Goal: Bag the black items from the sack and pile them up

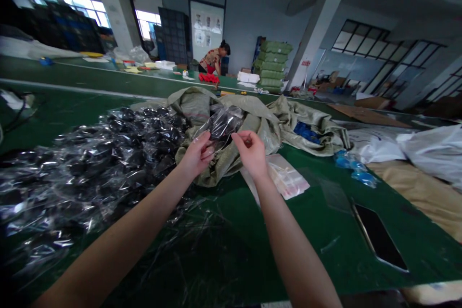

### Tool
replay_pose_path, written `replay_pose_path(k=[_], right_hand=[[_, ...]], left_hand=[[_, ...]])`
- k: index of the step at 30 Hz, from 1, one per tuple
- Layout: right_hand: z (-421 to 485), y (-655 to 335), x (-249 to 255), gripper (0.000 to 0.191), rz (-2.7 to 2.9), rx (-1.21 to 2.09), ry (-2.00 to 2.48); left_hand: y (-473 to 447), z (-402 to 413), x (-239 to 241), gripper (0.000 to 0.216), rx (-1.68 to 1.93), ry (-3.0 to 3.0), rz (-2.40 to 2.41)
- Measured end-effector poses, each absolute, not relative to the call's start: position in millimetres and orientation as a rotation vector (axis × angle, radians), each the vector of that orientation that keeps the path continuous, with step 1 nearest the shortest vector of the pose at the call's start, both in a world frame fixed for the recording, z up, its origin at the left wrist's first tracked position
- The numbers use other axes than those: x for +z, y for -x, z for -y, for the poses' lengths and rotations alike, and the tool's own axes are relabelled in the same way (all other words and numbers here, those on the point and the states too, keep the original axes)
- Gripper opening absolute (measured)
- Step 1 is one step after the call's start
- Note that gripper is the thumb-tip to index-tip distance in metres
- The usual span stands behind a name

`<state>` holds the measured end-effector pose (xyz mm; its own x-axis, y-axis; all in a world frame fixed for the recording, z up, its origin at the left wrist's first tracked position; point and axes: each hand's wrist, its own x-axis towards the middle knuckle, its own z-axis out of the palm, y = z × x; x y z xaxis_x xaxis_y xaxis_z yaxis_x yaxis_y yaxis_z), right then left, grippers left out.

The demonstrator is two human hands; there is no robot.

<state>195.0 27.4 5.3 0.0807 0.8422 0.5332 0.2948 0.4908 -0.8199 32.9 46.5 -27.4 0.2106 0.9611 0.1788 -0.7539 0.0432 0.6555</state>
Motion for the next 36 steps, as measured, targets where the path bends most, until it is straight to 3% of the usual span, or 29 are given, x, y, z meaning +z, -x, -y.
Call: replay_pose_path(k=[12,19,31,36], right_hand=[[-30,-174,17,0.023,1.337,0.493,1.014],[-22,-183,27,0.023,1.509,0.425,0.998],[5,-189,34,0.022,1.582,0.393,1.02],[11,-194,30,0.018,1.552,0.269,1.023]], left_hand=[[-45,-31,-36,0.048,1.331,-0.694,-0.371],[-31,-26,-35,0.041,1.349,-0.907,-0.556],[-18,-28,-13,0.011,1.501,-1.11,-0.75],[-16,-24,-8,0.009,1.733,-1.412,-0.814]])
